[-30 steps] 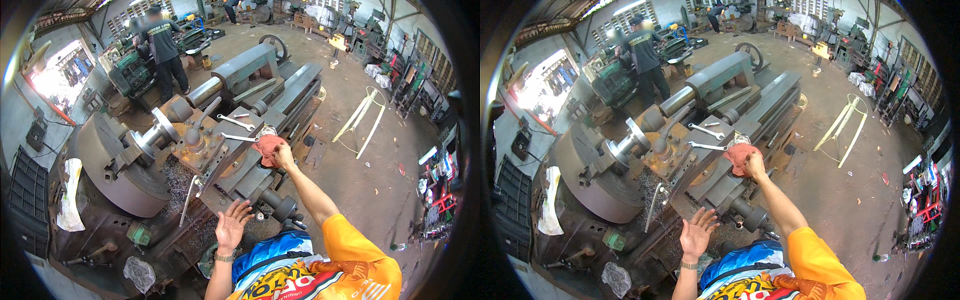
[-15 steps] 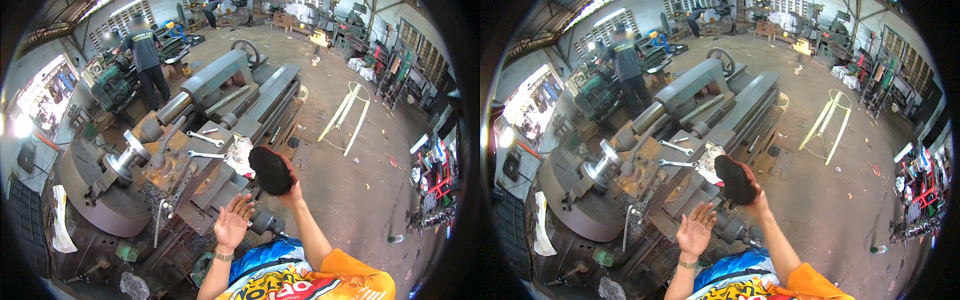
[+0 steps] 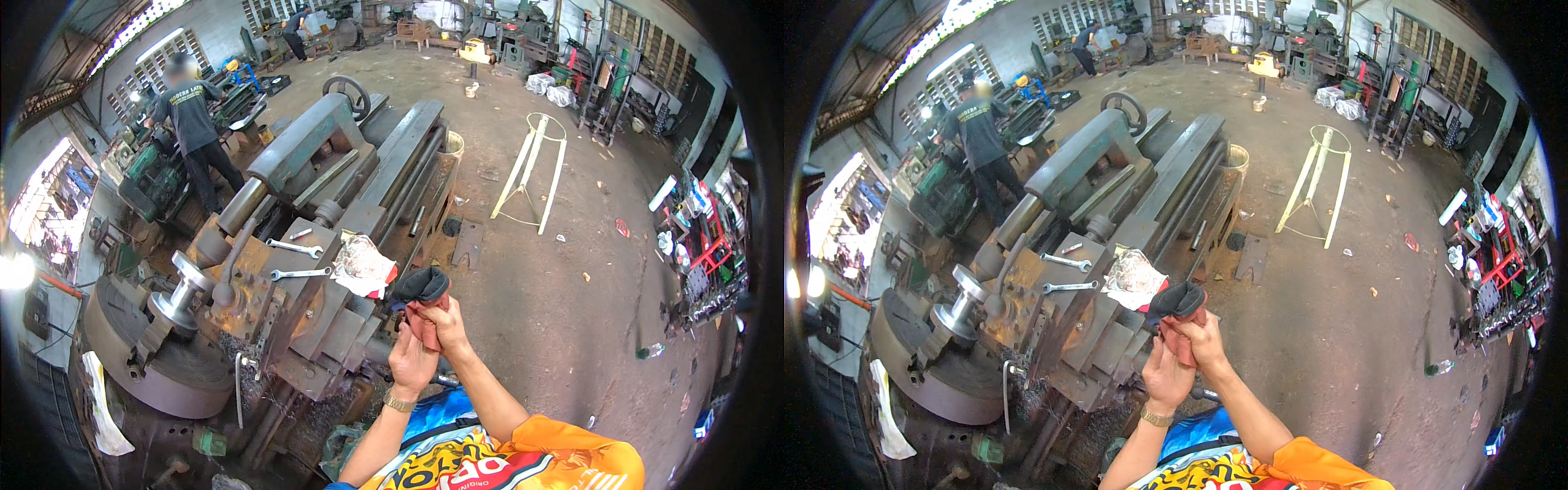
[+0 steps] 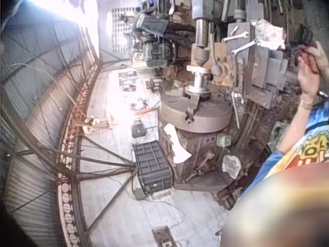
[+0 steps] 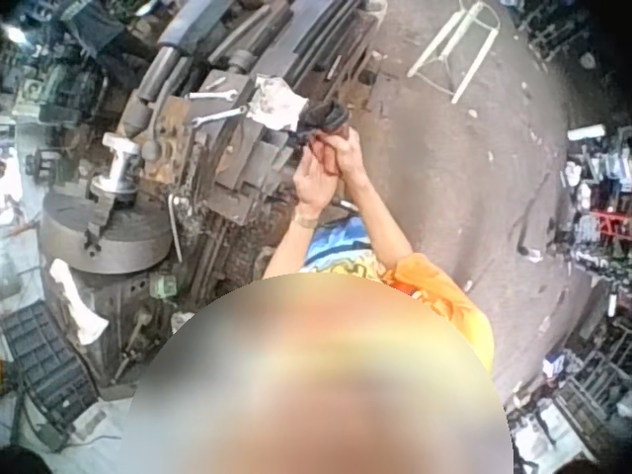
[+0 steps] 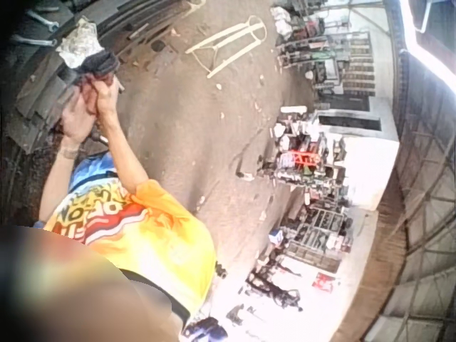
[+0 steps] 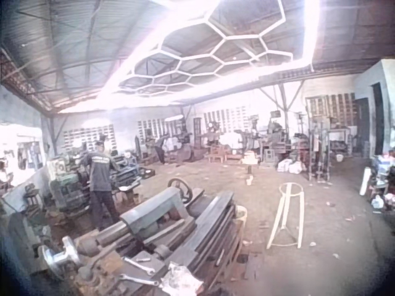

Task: The person grinds a small metal piece on a bench grinder, then walks to a lathe and uses a wrench to tighten a bolt on the lathe chuck. The person handles the metal piece and wrench with both hands.

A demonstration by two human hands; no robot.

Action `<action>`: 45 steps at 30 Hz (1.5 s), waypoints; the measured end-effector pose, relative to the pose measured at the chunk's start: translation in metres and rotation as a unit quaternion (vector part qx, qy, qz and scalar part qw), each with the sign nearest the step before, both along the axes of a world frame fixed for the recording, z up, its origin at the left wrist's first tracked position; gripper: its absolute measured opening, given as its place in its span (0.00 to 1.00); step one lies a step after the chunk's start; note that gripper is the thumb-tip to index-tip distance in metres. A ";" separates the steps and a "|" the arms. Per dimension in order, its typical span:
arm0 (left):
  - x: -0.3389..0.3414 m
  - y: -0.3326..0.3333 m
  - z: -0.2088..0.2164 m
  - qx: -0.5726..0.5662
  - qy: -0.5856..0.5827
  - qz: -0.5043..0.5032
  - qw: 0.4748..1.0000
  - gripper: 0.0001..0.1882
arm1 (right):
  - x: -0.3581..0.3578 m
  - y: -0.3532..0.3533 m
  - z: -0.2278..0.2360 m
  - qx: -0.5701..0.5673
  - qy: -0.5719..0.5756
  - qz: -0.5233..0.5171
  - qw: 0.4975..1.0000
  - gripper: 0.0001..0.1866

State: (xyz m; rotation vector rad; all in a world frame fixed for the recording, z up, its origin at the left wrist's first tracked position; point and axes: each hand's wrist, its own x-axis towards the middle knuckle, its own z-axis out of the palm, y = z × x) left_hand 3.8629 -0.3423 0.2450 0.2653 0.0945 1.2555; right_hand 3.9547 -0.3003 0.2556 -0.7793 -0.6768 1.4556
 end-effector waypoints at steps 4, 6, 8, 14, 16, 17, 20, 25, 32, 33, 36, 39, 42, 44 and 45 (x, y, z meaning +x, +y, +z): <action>0.008 -0.011 -0.006 0.039 0.175 0.038 0.983 0.33 | 0.005 0.000 -0.022 -0.051 -0.022 -0.020 0.998 0.08; 0.010 -0.020 -0.007 0.131 0.343 0.077 0.927 0.35 | 0.010 0.007 -0.031 -0.035 -0.084 -0.065 0.994 0.07; 0.008 -0.037 -0.006 0.232 0.540 0.095 0.803 0.37 | 0.022 0.022 -0.029 -0.031 -0.115 -0.134 0.984 0.06; -0.019 -0.049 -0.009 0.073 0.369 0.053 0.925 0.31 | 0.086 0.027 0.030 0.065 -0.255 0.204 0.943 0.19; -0.034 -0.031 -0.009 -0.009 0.285 0.080 0.955 0.36 | 0.067 0.012 0.042 0.254 -0.446 0.254 0.820 0.48; -0.042 -0.028 -0.008 0.044 0.228 0.024 0.972 0.40 | 0.054 0.004 0.046 0.245 -0.469 0.260 0.808 0.52; -0.049 -0.023 -0.003 -0.014 0.144 -0.014 0.989 0.56 | 0.023 -0.015 0.051 0.300 -0.501 0.199 0.787 0.59; -0.052 -0.021 0.014 0.024 0.143 0.000 0.989 0.47 | 0.012 -0.039 0.050 0.324 -0.665 0.164 0.652 0.61; -0.054 -0.007 -0.014 -0.103 0.387 0.087 0.912 0.21 | -0.029 -0.070 0.020 0.274 -0.869 0.257 0.323 0.26; -0.056 -0.006 -0.022 -0.113 0.386 0.094 0.911 0.21 | -0.031 -0.074 0.016 0.297 -0.858 0.253 0.334 0.18; -0.064 -0.004 -0.046 -0.169 0.388 0.098 0.901 0.22 | -0.041 -0.076 0.007 0.346 -0.864 0.170 0.326 0.19; -0.072 -0.011 -0.061 -0.166 0.404 0.119 0.892 0.24 | -0.038 -0.076 0.007 0.405 -0.839 0.117 0.345 0.22; -0.080 -0.019 -0.065 -0.176 0.435 0.111 0.876 0.19 | -0.029 -0.074 0.016 0.418 -0.809 0.209 0.357 0.25; -0.086 -0.022 -0.065 -0.126 0.440 0.127 0.880 0.18 | -0.022 -0.070 0.026 0.429 -0.785 0.249 0.372 0.25; -0.091 -0.020 -0.063 -0.099 0.477 0.135 0.863 0.17 | -0.018 -0.067 0.033 0.425 -0.751 0.269 0.428 0.24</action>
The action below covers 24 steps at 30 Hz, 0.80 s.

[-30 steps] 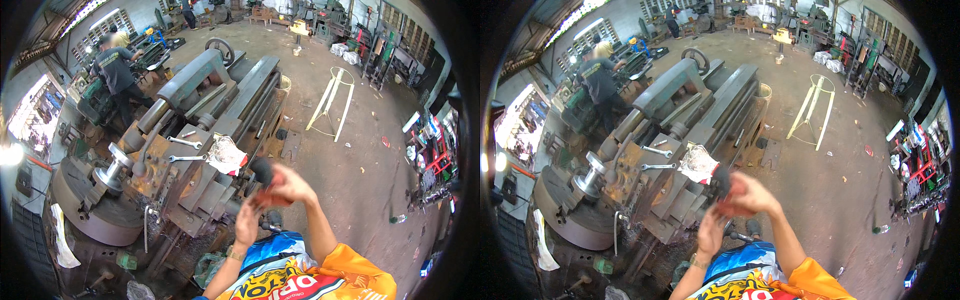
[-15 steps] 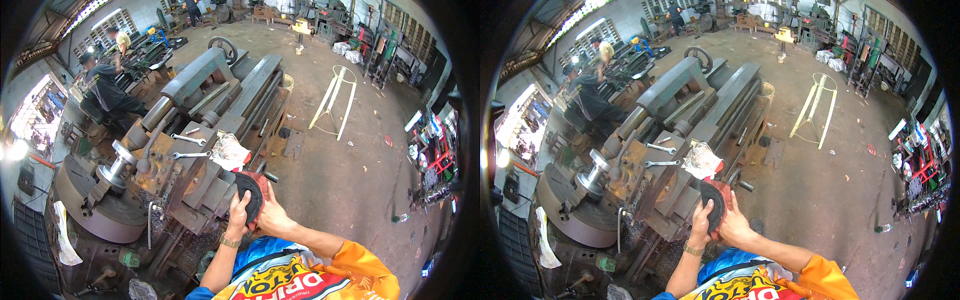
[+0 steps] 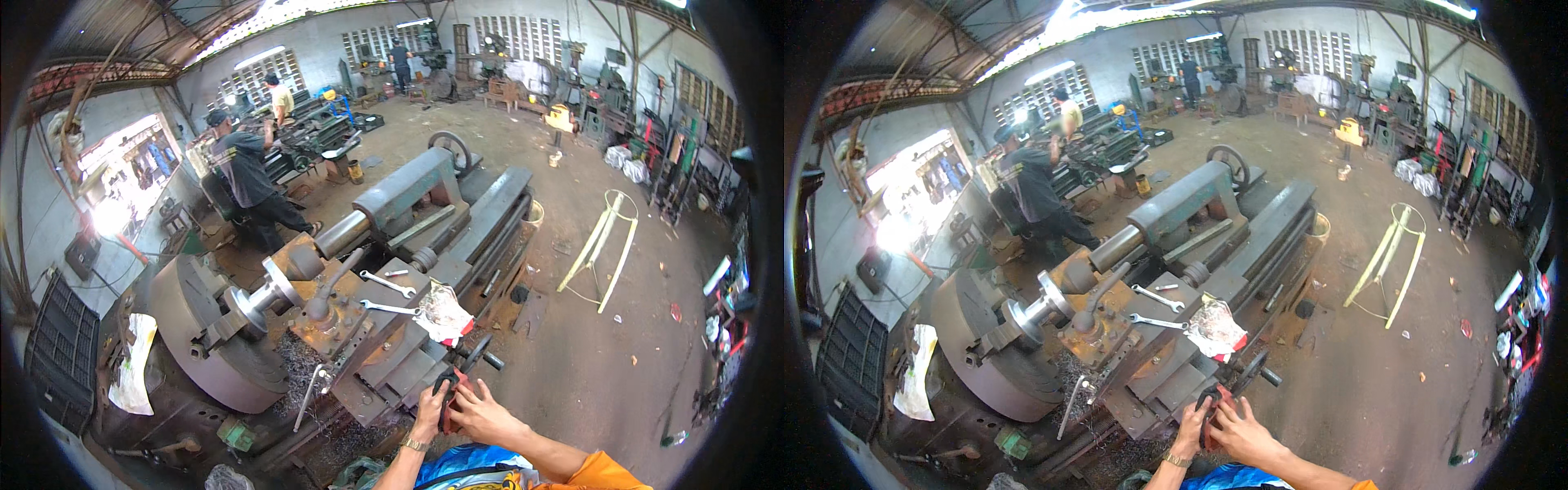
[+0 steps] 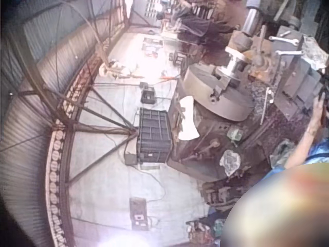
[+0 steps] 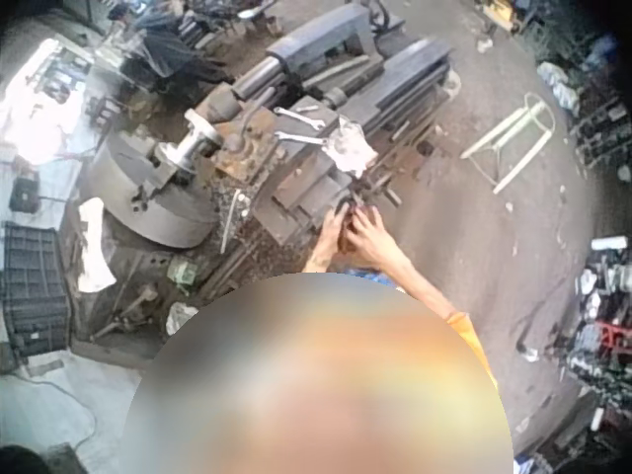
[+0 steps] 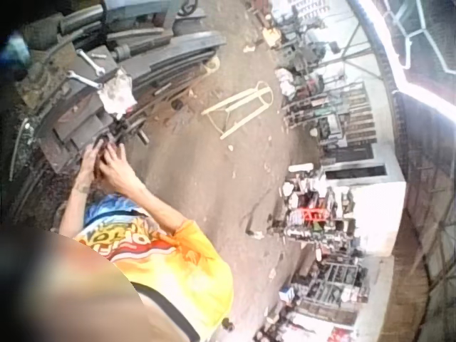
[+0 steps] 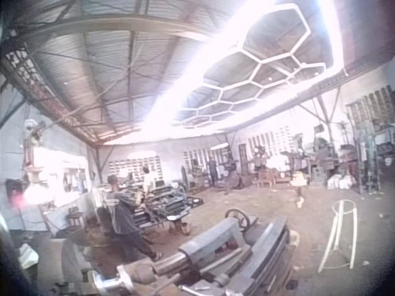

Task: The person grinds a small metal piece on a bench grinder, then walks to a lathe and uses a wrench to tighten a bolt on the lathe chuck. The person handles the metal piece and wrench with both hands.

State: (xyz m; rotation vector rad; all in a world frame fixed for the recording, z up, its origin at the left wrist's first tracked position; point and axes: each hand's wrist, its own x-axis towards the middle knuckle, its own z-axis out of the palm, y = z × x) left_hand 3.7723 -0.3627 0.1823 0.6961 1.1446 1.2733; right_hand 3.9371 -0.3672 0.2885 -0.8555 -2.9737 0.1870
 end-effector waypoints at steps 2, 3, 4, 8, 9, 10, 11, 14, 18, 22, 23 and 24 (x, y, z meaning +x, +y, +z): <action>-0.011 0.004 0.008 0.022 0.104 -0.018 0.994 0.17 | 0.006 0.006 0.012 -0.071 0.014 0.013 0.997 0.24; -0.017 0.006 0.014 0.043 0.082 0.008 0.996 0.18 | 0.008 0.010 0.015 -0.115 0.067 0.009 0.991 0.26; -0.022 0.008 0.020 0.050 0.070 0.034 0.996 0.19 | 0.010 0.012 0.018 -0.152 0.148 0.015 0.977 0.28; -0.026 0.007 0.054 0.113 0.110 0.059 0.986 0.22 | -0.002 0.010 0.003 -0.413 0.499 -0.155 0.746 0.42; -0.018 0.001 0.060 0.145 0.111 0.056 0.981 0.24 | -0.010 0.006 -0.005 -0.457 0.559 -0.230 0.653 0.43; -0.002 -0.005 0.064 0.123 0.140 -0.062 0.980 0.26 | -0.014 0.010 -0.013 -0.542 0.562 -0.244 0.576 0.46; 0.012 -0.008 0.066 0.257 0.368 -0.103 0.888 0.32 | -0.024 0.005 -0.023 -0.592 0.623 -0.267 0.436 0.42; 0.039 -0.018 0.065 0.338 0.500 -0.096 0.791 0.43 | -0.018 0.016 -0.035 -0.631 0.676 -0.298 0.238 0.27; 0.046 -0.020 0.061 0.316 0.506 -0.172 0.784 0.47 | -0.011 0.030 -0.034 -0.580 0.657 -0.317 0.363 0.19; 0.033 -0.020 0.075 0.290 0.628 -0.239 0.681 0.51 | -0.014 0.044 -0.026 -0.545 0.660 -0.276 0.437 0.19; 0.029 -0.020 0.081 0.297 0.622 -0.246 0.681 0.45 | -0.016 0.048 -0.024 -0.566 0.643 -0.276 0.435 0.18; 0.024 -0.017 0.086 0.307 0.615 -0.252 0.681 0.42 | -0.015 0.050 -0.023 -0.573 0.626 -0.268 0.457 0.17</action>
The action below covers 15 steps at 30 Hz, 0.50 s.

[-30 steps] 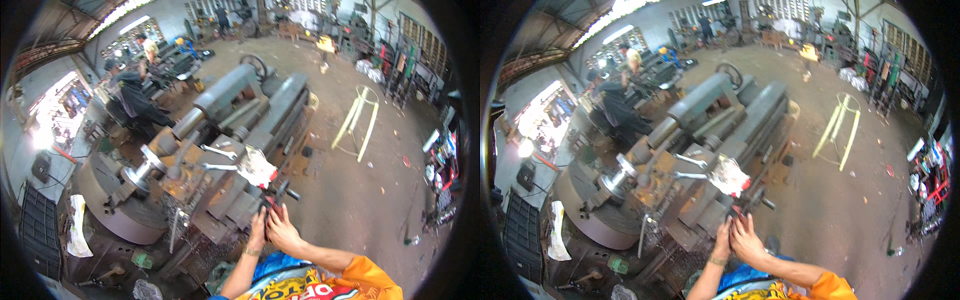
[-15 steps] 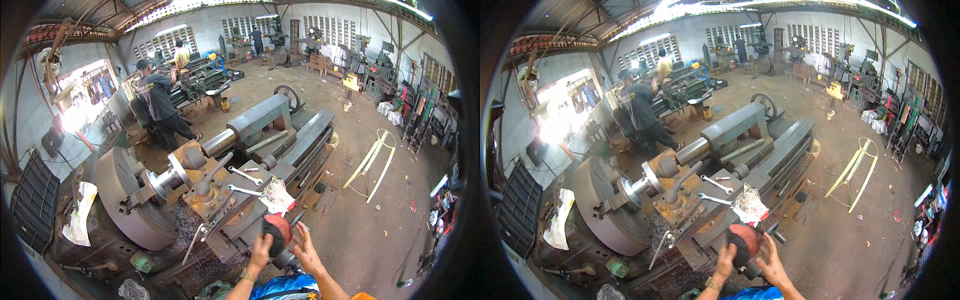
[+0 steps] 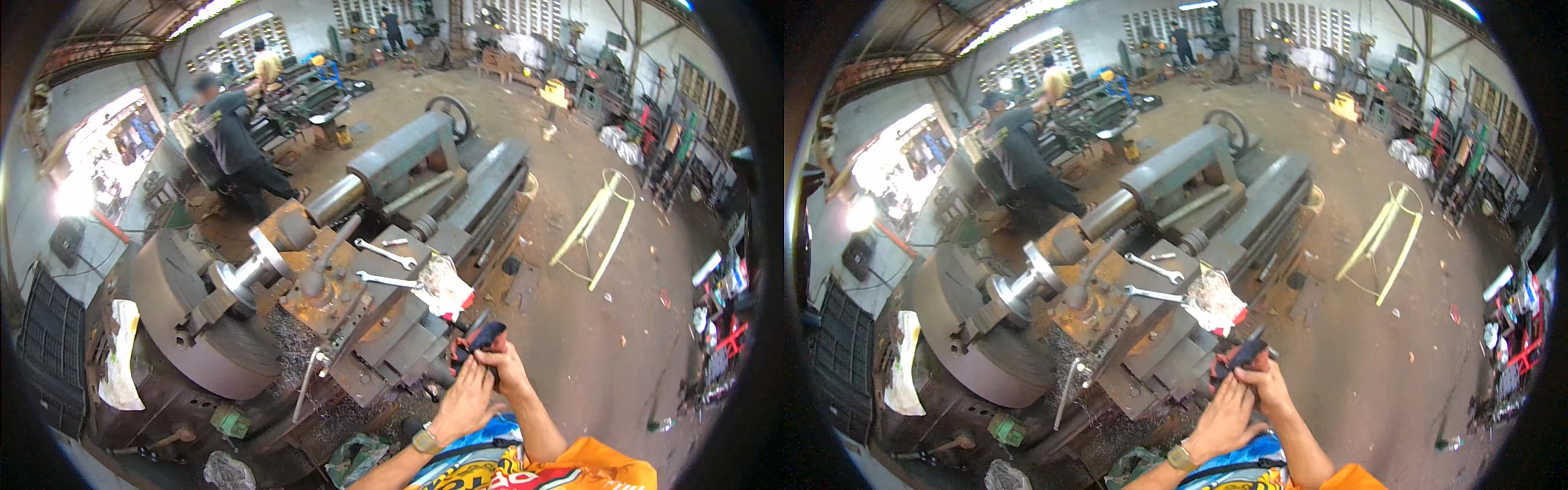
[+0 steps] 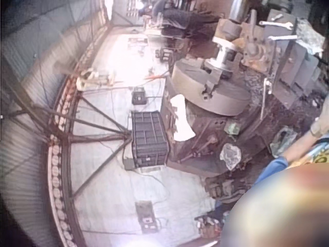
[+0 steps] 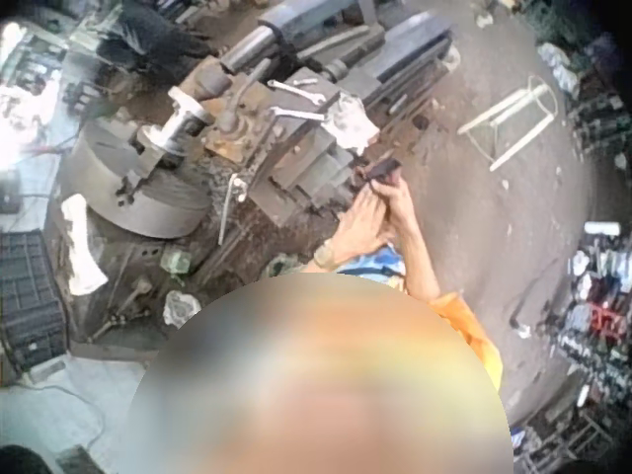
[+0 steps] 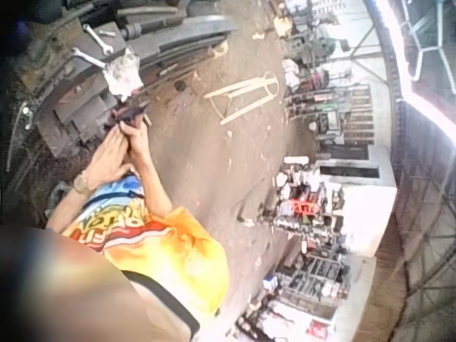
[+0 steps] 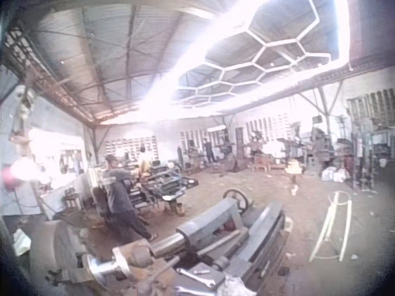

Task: The person grinds a small metal piece on a bench grinder, then walks to a lathe and uses a wrench to tighten a bolt on the lathe chuck. The person handles the metal piece and wrench with both hands.

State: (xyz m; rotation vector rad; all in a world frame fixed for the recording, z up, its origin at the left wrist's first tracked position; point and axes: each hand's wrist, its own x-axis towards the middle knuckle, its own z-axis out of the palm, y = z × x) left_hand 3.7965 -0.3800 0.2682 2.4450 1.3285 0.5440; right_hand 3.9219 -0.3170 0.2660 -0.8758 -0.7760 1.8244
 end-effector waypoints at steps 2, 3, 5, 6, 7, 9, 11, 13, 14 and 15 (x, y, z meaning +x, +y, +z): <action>-0.006 0.001 0.009 -0.011 -0.006 0.010 1.000 0.36 | -0.004 0.005 0.002 0.030 -0.014 0.001 0.999 0.12; -0.010 0.000 0.013 0.007 0.007 0.022 1.000 0.35 | -0.005 0.010 0.003 0.050 -0.027 0.012 0.998 0.10; -0.021 -0.010 0.017 0.061 0.017 0.059 0.996 0.32 | -0.011 0.021 0.005 0.112 -0.164 0.027 0.980 0.08; -0.028 -0.018 0.017 0.048 0.010 0.069 0.996 0.27 | -0.018 0.029 0.004 0.108 -0.148 -0.002 0.983 0.06; -0.037 -0.025 0.015 -0.006 -0.033 0.059 0.998 0.25 | -0.016 0.046 0.006 0.124 -0.249 -0.063 0.959 0.05; -0.056 -0.043 0.007 -0.080 -0.158 0.042 0.983 0.23 | -0.013 0.094 0.004 0.187 -0.259 -0.213 0.923 0.07; -0.075 -0.053 -0.006 -0.147 -0.211 0.088 0.962 0.20 | -0.015 0.138 -0.009 0.270 -0.324 -0.247 0.872 0.19; -0.088 -0.063 -0.018 -0.184 -0.172 0.132 0.959 0.20 | -0.018 0.170 -0.035 0.327 -0.437 -0.222 0.808 0.41; -0.092 -0.066 -0.022 -0.172 -0.185 0.135 0.958 0.19 | -0.027 0.185 -0.051 0.327 -0.486 -0.177 0.791 0.46; -0.095 -0.069 -0.026 -0.179 -0.189 0.145 0.955 0.19 | -0.036 0.196 -0.066 0.349 -0.524 -0.138 0.764 0.51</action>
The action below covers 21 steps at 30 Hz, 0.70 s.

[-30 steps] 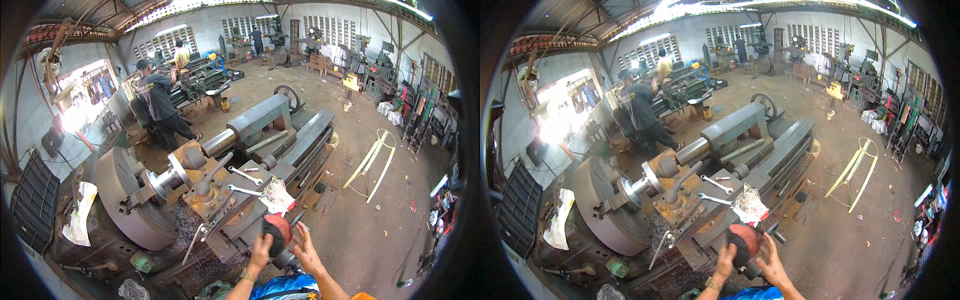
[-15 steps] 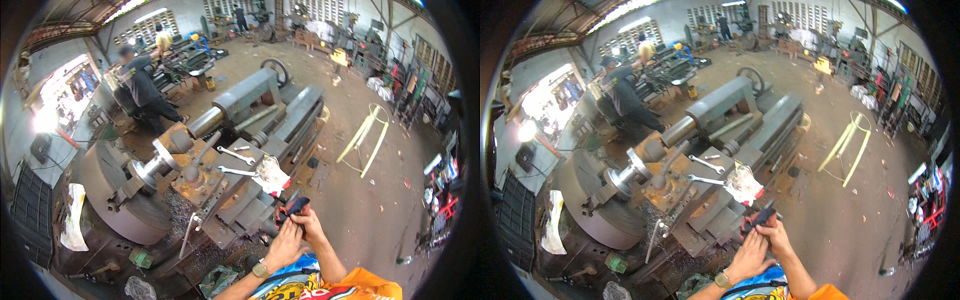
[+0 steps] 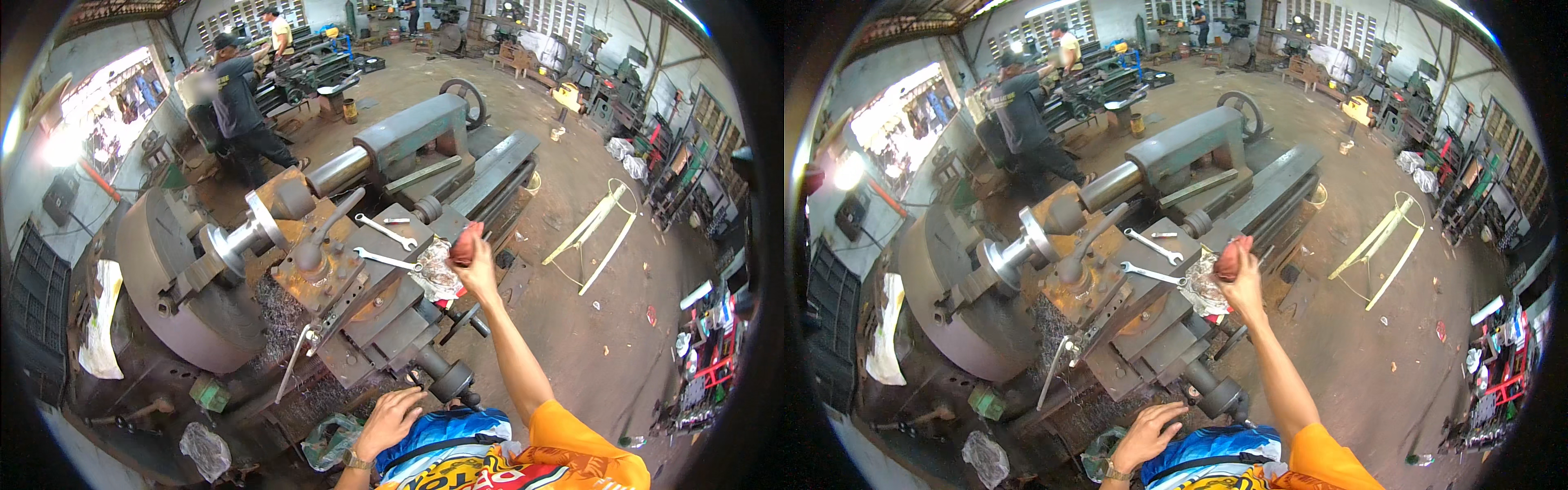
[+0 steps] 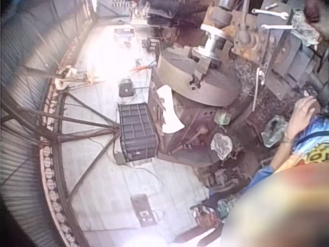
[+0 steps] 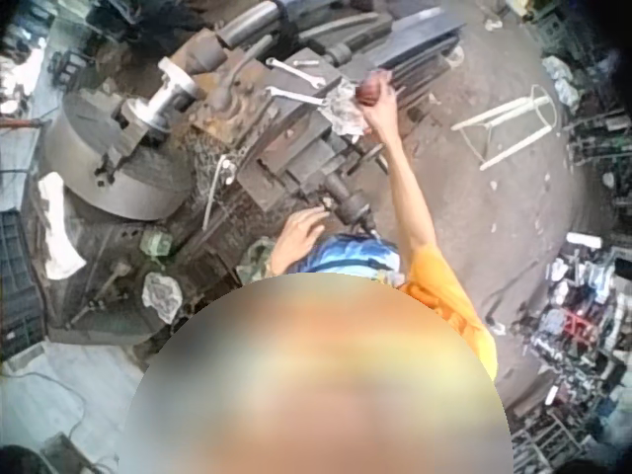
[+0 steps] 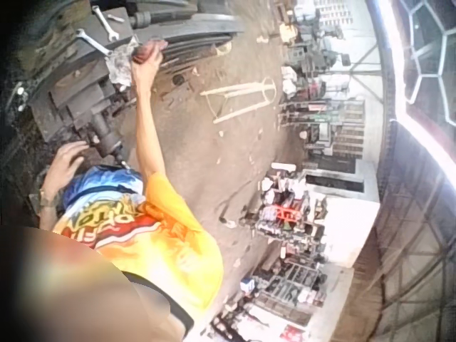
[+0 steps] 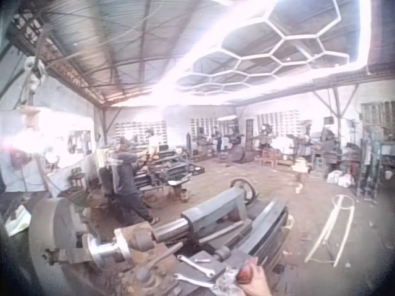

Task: The person grinds a small metal piece on a bench grinder, then walks to a lathe and uses a wrench to tighten a bolt on the lathe chuck. The person handles the metal piece and wrench with both hands.

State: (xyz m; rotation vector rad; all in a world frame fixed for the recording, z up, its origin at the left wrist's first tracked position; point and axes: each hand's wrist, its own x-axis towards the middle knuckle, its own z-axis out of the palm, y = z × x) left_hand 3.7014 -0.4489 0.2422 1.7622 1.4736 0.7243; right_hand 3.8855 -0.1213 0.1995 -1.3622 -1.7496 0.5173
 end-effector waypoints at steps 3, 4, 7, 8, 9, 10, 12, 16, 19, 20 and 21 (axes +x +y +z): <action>-0.006 -0.013 -0.003 -0.006 -0.013 0.021 1.000 0.18 | -0.025 0.007 -0.035 -0.163 -0.060 0.028 0.985 0.55; -0.010 -0.018 -0.002 0.010 -0.016 0.033 0.999 0.18 | -0.026 0.007 -0.035 -0.228 0.085 0.128 0.961 0.52; -0.025 -0.039 0.002 0.000 -0.068 0.136 0.988 0.16 | -0.031 -0.028 -0.015 -0.114 0.080 0.009 0.990 0.31; -0.030 -0.046 0.004 -0.013 -0.090 0.168 0.982 0.16 | -0.037 -0.042 0.000 -0.119 0.171 0.024 0.978 0.24; -0.036 -0.052 0.007 -0.001 -0.094 0.218 0.972 0.15 | -0.039 -0.059 0.019 -0.105 0.215 0.101 0.966 0.20; -0.041 -0.059 0.010 -0.013 -0.106 0.274 0.956 0.14 | -0.044 -0.074 0.040 -0.101 0.261 0.168 0.945 0.16; -0.048 -0.066 0.016 0.030 -0.192 0.400 0.896 0.14 | -0.065 -0.094 0.081 -0.063 0.241 0.300 0.921 0.11; -0.068 -0.062 0.029 0.328 -0.269 0.546 0.722 0.18 | -0.102 -0.118 0.140 0.077 0.141 0.431 0.888 0.12; -0.084 -0.046 0.036 0.380 -0.186 0.560 0.712 0.20 | -0.121 -0.131 0.156 0.087 0.138 0.463 0.871 0.11; -0.089 -0.040 0.037 0.393 -0.152 0.564 0.710 0.20 | -0.126 -0.134 0.158 0.074 0.139 0.469 0.869 0.10; -0.092 -0.033 0.039 0.364 -0.136 0.562 0.730 0.18 | -0.129 -0.137 0.159 0.062 0.141 0.474 0.867 0.10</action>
